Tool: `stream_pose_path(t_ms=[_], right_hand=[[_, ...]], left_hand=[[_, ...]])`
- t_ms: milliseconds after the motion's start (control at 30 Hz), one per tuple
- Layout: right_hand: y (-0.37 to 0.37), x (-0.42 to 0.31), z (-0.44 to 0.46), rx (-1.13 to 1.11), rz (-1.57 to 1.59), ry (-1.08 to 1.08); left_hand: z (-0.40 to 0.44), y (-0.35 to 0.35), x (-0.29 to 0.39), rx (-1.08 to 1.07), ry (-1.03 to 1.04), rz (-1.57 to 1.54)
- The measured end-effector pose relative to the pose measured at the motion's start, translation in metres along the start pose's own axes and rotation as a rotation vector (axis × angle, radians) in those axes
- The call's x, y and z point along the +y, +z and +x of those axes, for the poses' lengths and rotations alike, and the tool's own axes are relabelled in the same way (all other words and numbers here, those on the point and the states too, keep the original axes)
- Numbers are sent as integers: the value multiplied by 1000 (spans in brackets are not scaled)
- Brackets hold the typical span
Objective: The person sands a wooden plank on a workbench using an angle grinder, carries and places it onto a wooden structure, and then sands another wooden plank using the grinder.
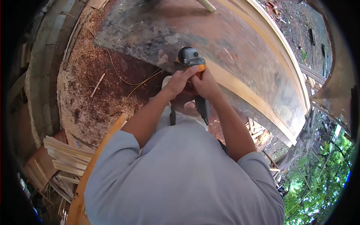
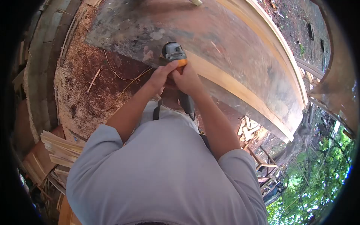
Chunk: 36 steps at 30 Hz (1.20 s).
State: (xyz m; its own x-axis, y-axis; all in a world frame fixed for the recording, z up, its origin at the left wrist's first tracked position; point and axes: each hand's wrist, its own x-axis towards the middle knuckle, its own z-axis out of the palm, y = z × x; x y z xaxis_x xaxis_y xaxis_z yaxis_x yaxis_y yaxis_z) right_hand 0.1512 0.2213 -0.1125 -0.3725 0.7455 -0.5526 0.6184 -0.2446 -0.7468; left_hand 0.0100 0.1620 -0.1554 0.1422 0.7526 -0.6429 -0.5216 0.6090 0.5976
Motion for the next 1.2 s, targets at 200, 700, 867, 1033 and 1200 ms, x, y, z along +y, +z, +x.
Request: stream_pose_path(t_ms=[200, 700, 867, 1033, 1200], right_hand=[[7, 20, -13, 73, -78, 33], [0, 28, -29, 185, -70, 110], [-56, 66, -83, 250, 232, 305], [-114, 130, -120, 346, 193, 383], [-164, 193, -166, 496, 240, 376]], left_hand=[[-7, 1, -16, -34, -33, -21], [-8, 3, 7, -123, -167, 267], [46, -27, 38, 32, 235, 829], [130, 11, 39, 405, 556, 1332], [144, 46, 11, 580, 445, 1983]])
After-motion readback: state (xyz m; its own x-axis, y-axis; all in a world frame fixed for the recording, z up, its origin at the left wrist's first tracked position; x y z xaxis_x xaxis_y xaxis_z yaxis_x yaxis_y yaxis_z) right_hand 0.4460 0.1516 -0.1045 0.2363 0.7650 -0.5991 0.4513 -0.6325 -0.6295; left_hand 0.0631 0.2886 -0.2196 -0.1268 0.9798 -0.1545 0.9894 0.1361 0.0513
